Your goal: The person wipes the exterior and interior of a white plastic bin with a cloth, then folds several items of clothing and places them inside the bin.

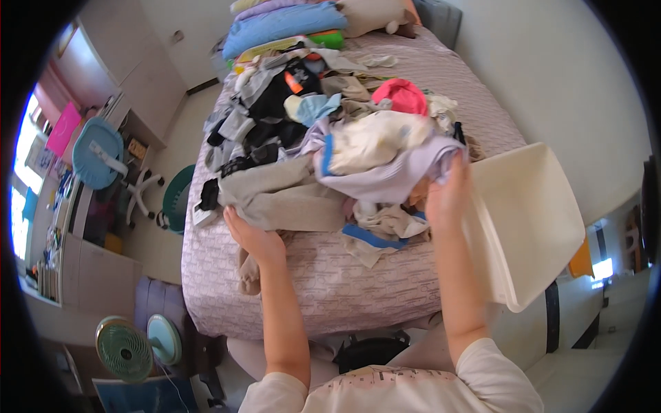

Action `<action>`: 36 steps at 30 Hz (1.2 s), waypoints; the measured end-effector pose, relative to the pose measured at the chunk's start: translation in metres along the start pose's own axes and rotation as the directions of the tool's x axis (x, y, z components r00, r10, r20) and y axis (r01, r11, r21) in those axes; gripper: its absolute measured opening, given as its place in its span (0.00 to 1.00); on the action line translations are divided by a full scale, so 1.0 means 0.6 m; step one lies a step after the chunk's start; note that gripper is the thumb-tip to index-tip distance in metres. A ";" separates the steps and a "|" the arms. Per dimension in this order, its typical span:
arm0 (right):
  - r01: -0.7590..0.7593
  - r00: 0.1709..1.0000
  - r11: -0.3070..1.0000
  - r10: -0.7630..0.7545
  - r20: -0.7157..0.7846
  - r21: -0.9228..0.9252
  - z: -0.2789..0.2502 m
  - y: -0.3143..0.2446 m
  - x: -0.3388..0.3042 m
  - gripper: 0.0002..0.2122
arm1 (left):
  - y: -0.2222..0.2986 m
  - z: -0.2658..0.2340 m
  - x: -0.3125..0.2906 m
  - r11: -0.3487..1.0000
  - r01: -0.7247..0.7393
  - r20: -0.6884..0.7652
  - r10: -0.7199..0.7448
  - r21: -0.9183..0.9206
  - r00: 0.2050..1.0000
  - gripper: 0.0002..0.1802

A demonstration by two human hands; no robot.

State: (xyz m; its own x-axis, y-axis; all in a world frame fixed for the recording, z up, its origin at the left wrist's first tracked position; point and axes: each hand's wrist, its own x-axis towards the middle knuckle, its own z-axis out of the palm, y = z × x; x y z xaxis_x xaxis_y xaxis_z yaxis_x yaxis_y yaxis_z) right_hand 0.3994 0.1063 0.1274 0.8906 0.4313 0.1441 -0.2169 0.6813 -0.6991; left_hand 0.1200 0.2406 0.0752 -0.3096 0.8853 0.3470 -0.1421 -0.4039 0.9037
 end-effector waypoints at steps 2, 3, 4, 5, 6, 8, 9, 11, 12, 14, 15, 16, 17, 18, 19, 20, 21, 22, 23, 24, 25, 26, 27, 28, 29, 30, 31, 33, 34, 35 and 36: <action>-0.038 0.999 0.995 0.038 0.007 0.094 0.043 -0.042 -0.008 0.18 | 0.081 0.014 0.034 0.875 0.235 0.075 -0.225 -0.423 0.972 0.26; -0.010 0.999 0.994 0.005 0.047 0.113 0.065 -0.059 -0.018 0.18 | 0.100 0.015 0.045 0.839 0.262 0.096 -0.247 -0.476 0.964 0.26; 0.019 0.996 0.990 -0.031 0.087 0.137 0.089 -0.076 -0.027 0.18 | 0.120 0.013 0.057 0.800 0.285 0.120 -0.262 -0.528 0.958 0.26; 0.058 0.970 0.986 -0.092 0.226 0.155 0.105 -0.094 -0.033 0.19 | 0.137 0.014 0.064 0.805 0.276 0.109 -0.258 -0.525 0.960 0.26; 0.096 0.922 0.980 -0.154 0.354 0.175 0.118 -0.109 -0.040 0.19 | 0.150 0.014 0.070 0.799 0.297 0.150 -0.256 -0.523 0.955 0.25; 0.068 0.899 0.936 -0.208 0.385 0.346 0.145 -0.138 -0.043 0.21 | 0.165 0.008 0.079 0.793 0.318 0.194 -0.253 -0.519 0.948 0.25; 0.063 0.899 0.935 -0.206 0.386 0.350 0.150 -0.151 -0.037 0.21 | 0.173 -0.001 0.090 0.759 0.355 0.257 -0.252 -0.545 0.933 0.24; -0.075 0.616 0.794 -0.440 0.654 0.604 0.150 -0.179 -0.025 0.23 | 0.182 -0.028 0.110 0.719 0.406 0.339 -0.247 -0.564 0.908 0.23; -0.079 0.616 0.792 -0.438 0.654 0.605 0.163 -0.195 -0.037 0.23 | 0.185 -0.038 0.113 0.722 0.403 0.335 -0.246 -0.563 0.909 0.23; 0.204 0.856 0.945 -0.299 0.421 0.257 0.188 -0.217 -0.068 0.24 | 0.189 -0.058 0.113 0.610 0.435 0.484 -0.094 -0.662 0.870 0.23; 0.113 0.795 0.967 -0.225 0.563 0.226 0.166 -0.207 -0.046 0.23 | 0.179 -0.062 0.114 0.608 0.449 0.488 -0.115 -0.654 0.865 0.23; 0.107 0.830 0.994 -0.109 0.547 0.034 0.144 -0.185 -0.038 0.20 | 0.166 -0.064 0.108 0.604 0.454 0.489 -0.118 -0.656 0.864 0.23; 0.339 0.775 0.871 -0.046 0.630 -0.355 0.139 -0.165 -0.041 0.19 | 0.154 -0.060 0.099 0.737 0.422 0.480 -0.151 -0.527 0.864 0.23; 0.437 0.776 0.719 0.004 0.631 -0.541 0.137 -0.132 -0.058 0.21 | 0.136 -0.059 0.087 0.843 0.383 0.465 -0.185 -0.377 0.866 0.24; 0.734 0.656 0.282 -0.054 0.753 -0.618 0.110 -0.101 -0.067 0.25 | 0.120 -0.056 0.067 0.823 0.455 0.522 -0.237 -0.339 0.819 0.25; 0.761 0.648 0.042 -0.034 0.761 -0.647 0.074 -0.056 -0.093 0.34 | 0.122 -0.038 0.023 0.829 0.520 0.501 -0.367 -0.206 0.783 0.25; 0.796 0.603 0.034 0.045 0.797 -0.604 0.046 -0.033 -0.124 0.38 | 0.150 -0.016 -0.036 0.677 0.727 0.302 -0.720 0.111 0.624 0.25; 0.843 0.523 0.079 0.114 0.845 -0.533 0.046 -0.016 -0.175 0.43 | 0.039 -0.083 -0.062 0.806 0.590 0.597 -0.498 0.051 0.629 0.24; 0.760 0.483 0.363 0.239 0.842 -0.539 0.038 0.000 -0.222 0.41 | -0.045 -0.084 -0.151 0.668 0.724 0.494 -0.578 -0.171 0.650 0.20; 0.598 0.461 0.546 0.364 0.809 -0.587 -0.008 0.002 -0.235 0.40 | 0.046 -0.045 -0.195 0.956 0.195 0.699 -0.295 0.221 0.651 0.15; 0.571 0.465 0.590 0.342 0.817 -0.572 -0.036 0.010 -0.257 0.36 | 0.053 -0.054 -0.239 0.966 0.058 0.754 -0.234 0.252 0.614 0.15; 0.538 0.467 0.635 0.323 0.823 -0.554 -0.065 0.021 -0.272 0.32 | 0.050 -0.066 -0.268 0.964 0.000 0.767 -0.211 0.265 0.606 0.20; 0.535 0.465 0.634 0.332 0.821 -0.559 -0.098 0.025 -0.276 0.32 | 0.060 -0.071 -0.277 0.960 -0.164 0.842 -0.109 0.227 0.529 0.22; 0.491 0.549 0.616 0.329 0.768 -0.616 -0.133 0.021 -0.276 0.26 | 0.070 -0.075 -0.284 0.933 -0.318 0.903 -0.017 0.168 0.429 0.24; 0.442 0.625 0.604 0.323 0.710 -0.664 -0.155 0.013 -0.277 0.20 | 0.074 -0.085 -0.289 0.933 -0.313 0.900 -0.025 0.177 0.435 0.24; 0.435 0.623 0.603 0.334 0.707 -0.669 -0.163 -0.001 -0.280 0.20 | 0.075 -0.096 -0.292 0.879 -0.455 0.898 0.080 0.142 0.433 0.28; 0.414 0.686 0.599 0.291 0.667 -0.686 -0.169 -0.016 -0.283 0.17 | 0.076 -0.107 -0.294 0.801 -0.588 0.892 0.183 0.109 0.414 0.32; 0.394 0.748 0.589 0.241 0.619 -0.706 -0.188 -0.044 -0.278 0.14 | 0.064 -0.131 -0.285 0.785 -0.577 0.834 0.150 0.225 0.530 0.33; 0.272 0.834 0.664 0.198 0.514 -0.697 -0.201 -0.056 -0.272 0.13 | 0.058 -0.147 -0.275 0.759 -0.555 0.760 0.126 0.340 0.637 0.35; 0.155 0.905 0.734 0.163 0.393 -0.661 -0.212 -0.066 -0.266 0.11 | 0.056 -0.167 -0.257 0.737 -0.575 0.792 0.091 0.354 0.604 0.34; 0.153 0.906 0.732 0.164 0.390 -0.663 -0.206 -0.079 -0.262 0.11 | 0.057 -0.189 -0.235 0.713 -0.595 0.819 0.051 0.371 0.572 0.34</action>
State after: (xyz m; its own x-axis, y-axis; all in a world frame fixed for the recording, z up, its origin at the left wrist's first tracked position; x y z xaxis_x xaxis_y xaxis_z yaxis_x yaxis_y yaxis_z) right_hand 0.3188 -0.0667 0.0514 0.6161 0.7328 0.2890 0.2426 0.1726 -0.9547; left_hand 0.0525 0.0756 0.0288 0.5856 0.6745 0.4497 0.4321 -0.7291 0.5308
